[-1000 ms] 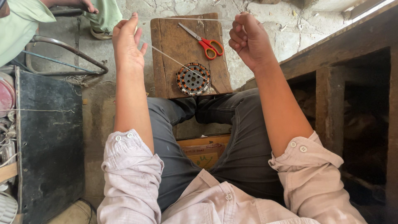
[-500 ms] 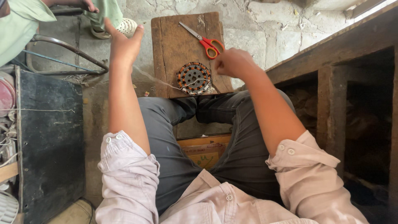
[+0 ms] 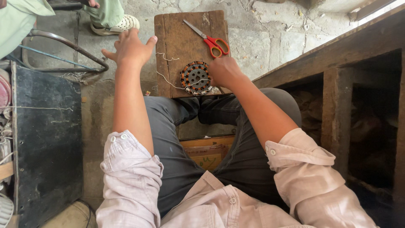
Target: The person winds white wire around a circular perforated metal object placed on a small wooden stool. They repeatedly pull the wire, loop it through the holes, and tighten it by hand. A pair of red-handled scissors rests on the stool nearby.
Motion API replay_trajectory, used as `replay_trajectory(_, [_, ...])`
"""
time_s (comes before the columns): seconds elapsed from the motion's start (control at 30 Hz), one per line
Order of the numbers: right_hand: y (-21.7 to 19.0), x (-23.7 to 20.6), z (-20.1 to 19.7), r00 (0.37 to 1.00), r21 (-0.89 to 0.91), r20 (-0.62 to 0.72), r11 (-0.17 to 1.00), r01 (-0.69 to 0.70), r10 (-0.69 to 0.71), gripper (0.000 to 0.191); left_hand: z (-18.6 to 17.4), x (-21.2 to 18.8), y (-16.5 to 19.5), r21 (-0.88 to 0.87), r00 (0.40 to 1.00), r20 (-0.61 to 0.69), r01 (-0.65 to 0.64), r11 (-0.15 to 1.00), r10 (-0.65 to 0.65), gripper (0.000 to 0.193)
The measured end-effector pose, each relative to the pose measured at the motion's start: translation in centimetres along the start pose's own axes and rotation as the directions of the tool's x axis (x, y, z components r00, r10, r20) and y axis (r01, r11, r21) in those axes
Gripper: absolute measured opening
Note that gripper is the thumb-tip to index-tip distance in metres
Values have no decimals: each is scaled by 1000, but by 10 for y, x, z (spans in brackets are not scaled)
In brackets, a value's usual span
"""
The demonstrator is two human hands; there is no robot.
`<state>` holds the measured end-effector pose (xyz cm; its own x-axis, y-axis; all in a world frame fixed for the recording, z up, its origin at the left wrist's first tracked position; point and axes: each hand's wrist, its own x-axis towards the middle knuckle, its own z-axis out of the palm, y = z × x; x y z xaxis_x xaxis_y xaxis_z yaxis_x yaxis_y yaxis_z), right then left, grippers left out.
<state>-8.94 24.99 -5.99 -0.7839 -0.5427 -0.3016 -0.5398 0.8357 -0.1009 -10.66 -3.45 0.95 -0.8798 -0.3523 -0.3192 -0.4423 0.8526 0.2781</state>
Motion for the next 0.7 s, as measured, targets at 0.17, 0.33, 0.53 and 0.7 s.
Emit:
replay_trajectory(0.17, [-12, 6, -24, 915, 567, -371, 819, 89, 157, 17, 2, -3, 2, -49, 999, 26, -23, 999, 24, 68])
replay_trajectory(0.33, [14, -2, -20, 946, 365, -316, 930, 53, 70, 10, 5, -12, 11, -17, 960, 212, -182, 983, 181, 62])
replay_trajectory(0.53, [24, 1, 12, 994, 35, -111, 999, -10, 14, 9, 28, -26, 36, 114, 837, 324, -498, 860, 441, 57])
replay_trajectory(0.7, [13, 9, 20, 993, -52, -117, 999, -10, 3, 7, 49, -42, 50, 105, 774, 410, -566, 818, 483, 56])
